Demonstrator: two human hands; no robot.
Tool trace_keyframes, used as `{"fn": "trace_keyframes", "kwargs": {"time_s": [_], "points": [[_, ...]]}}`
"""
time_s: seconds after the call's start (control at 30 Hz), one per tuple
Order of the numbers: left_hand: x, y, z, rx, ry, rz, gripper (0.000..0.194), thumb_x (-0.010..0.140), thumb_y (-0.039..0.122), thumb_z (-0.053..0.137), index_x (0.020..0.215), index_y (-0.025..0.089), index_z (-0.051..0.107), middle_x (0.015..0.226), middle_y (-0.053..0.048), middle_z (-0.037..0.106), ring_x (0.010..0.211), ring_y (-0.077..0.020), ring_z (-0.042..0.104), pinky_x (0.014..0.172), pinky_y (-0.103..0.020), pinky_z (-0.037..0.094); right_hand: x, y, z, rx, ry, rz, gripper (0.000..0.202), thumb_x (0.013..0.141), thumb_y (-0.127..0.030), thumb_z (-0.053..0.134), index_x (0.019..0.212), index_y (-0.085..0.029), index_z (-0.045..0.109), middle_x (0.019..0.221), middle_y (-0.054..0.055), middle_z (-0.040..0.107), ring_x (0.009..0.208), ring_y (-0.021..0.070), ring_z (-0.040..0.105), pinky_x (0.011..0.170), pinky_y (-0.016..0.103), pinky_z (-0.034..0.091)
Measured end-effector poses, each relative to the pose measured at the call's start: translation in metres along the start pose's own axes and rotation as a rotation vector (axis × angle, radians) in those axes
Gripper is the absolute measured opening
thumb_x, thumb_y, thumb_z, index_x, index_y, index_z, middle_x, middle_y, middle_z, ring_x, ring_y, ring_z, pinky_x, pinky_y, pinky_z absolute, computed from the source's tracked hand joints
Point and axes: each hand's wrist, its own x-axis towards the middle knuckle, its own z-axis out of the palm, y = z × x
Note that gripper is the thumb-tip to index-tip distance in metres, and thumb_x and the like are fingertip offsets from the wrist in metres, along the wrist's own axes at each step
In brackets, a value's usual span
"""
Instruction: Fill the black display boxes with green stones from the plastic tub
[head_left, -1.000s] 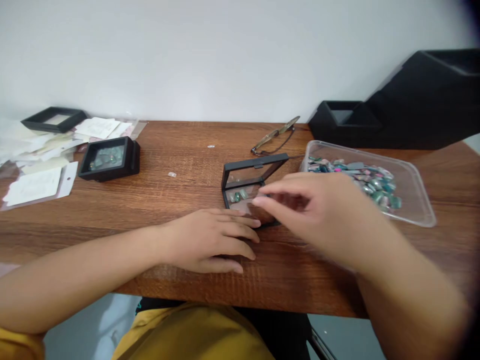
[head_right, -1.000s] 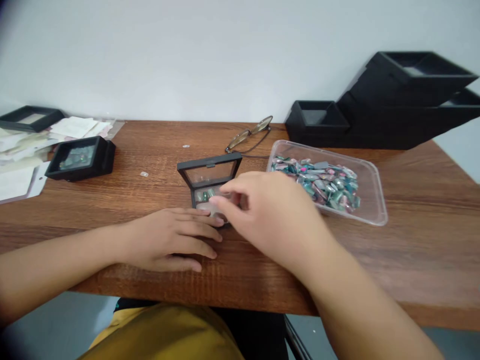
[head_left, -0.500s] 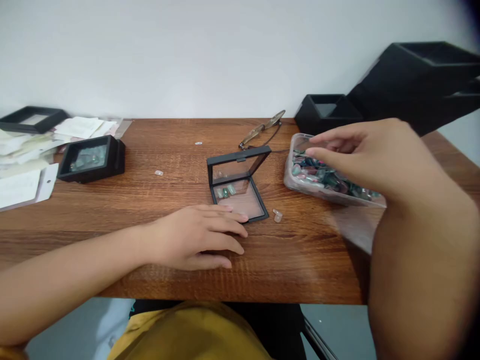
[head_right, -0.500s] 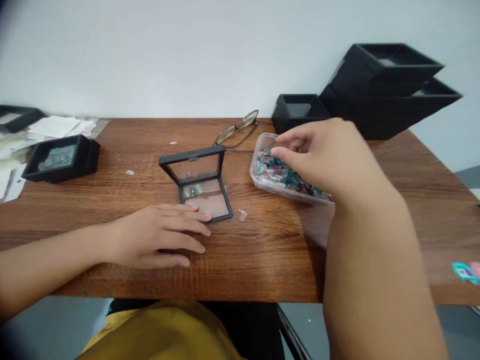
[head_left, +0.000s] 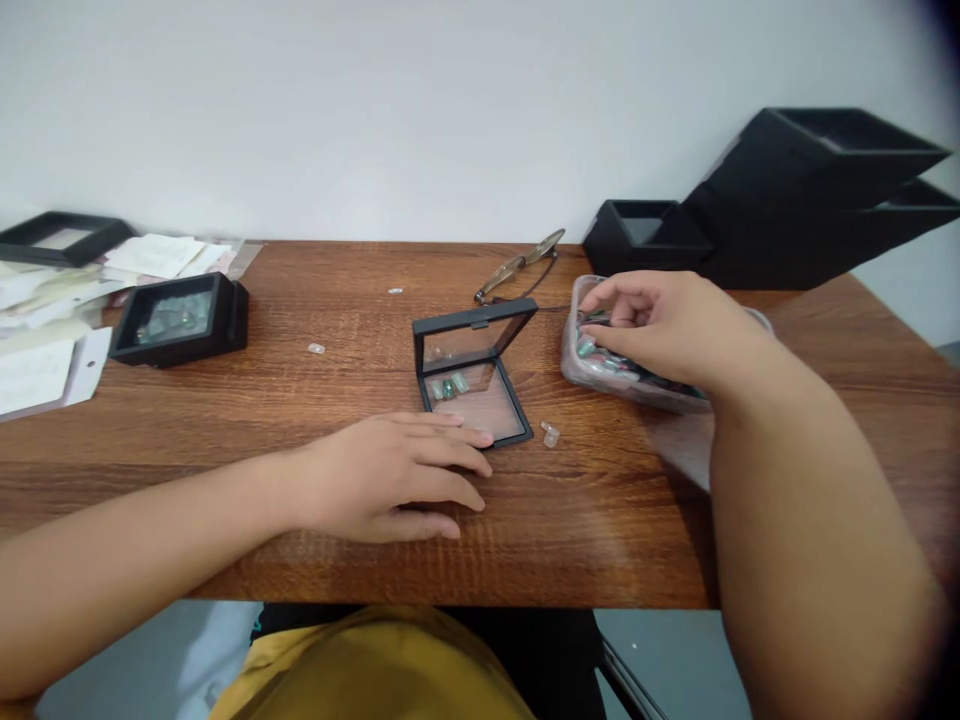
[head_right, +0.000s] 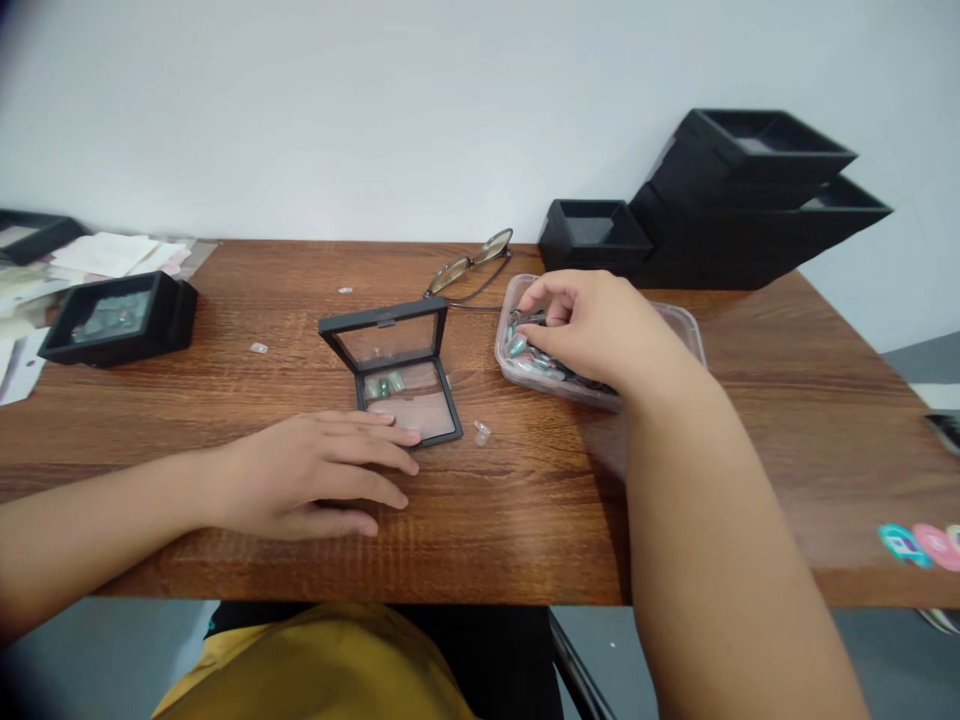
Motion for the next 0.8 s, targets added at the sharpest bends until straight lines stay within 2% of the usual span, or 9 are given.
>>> {"fn": "trace_keyframes", "kwargs": {"time_s": [0.17,0.37,0.63,0.8], "points": [[0.0002,0.0004,-0.0007,-0.001,-0.002,-0.002,0.027,0.099,0.037,0.059,0.118,0.021,0.068,0.134,-0.006,0.068,0.141,-0.0226,0.052,0.12,-0.039,0.044,-0.0028,0.0001,0.0002,-0.013,0.012,-0.086,0.009,0.077,-0.026,0.066,0.086,-0.024,0.064,0.06,-0.003,0.058,0.054,0.0154,0.051,0.056,0.032,0.037],[-0.0009,0.0004,0.0,0.002,-0.002,-0.005,0.026,0.099,0.037,0.058,0.118,0.021,0.068,0.135,-0.006,0.068,0.14,-0.022,0.054,0.121,-0.039,0.043,-0.0061,-0.001,-0.001,0.081,-0.008,-0.134,0.01,0.079,-0.029,0.065,0.087,-0.024,0.066,0.062,-0.001,0.056,0.056,0.0161,0.05,0.057,0.032,0.039],[-0.0006,0.001,0.0,0.002,0.01,0.001,0.026,0.099,0.037,0.058,0.116,0.021,0.068,0.134,-0.006,0.068,0.138,-0.0225,0.055,0.12,-0.039,0.043,-0.0069,0.004,-0.0042,0.149,-0.092,-0.125,0.016,0.08,-0.034,0.064,0.091,-0.025,0.071,0.06,-0.002,0.05,0.054,0.0147,0.045,0.055,0.03,0.035],[0.0002,0.0009,-0.0007,-0.005,0.011,0.001,0.026,0.099,0.037,0.058,0.116,0.021,0.068,0.133,-0.006,0.069,0.138,-0.0224,0.055,0.119,-0.039,0.045,-0.0093,0.0071,-0.0084,0.176,-0.146,-0.084,0.017,0.08,-0.038,0.067,0.09,-0.025,0.073,0.064,-0.002,0.054,0.056,0.0136,0.044,0.054,0.029,0.033]]}}
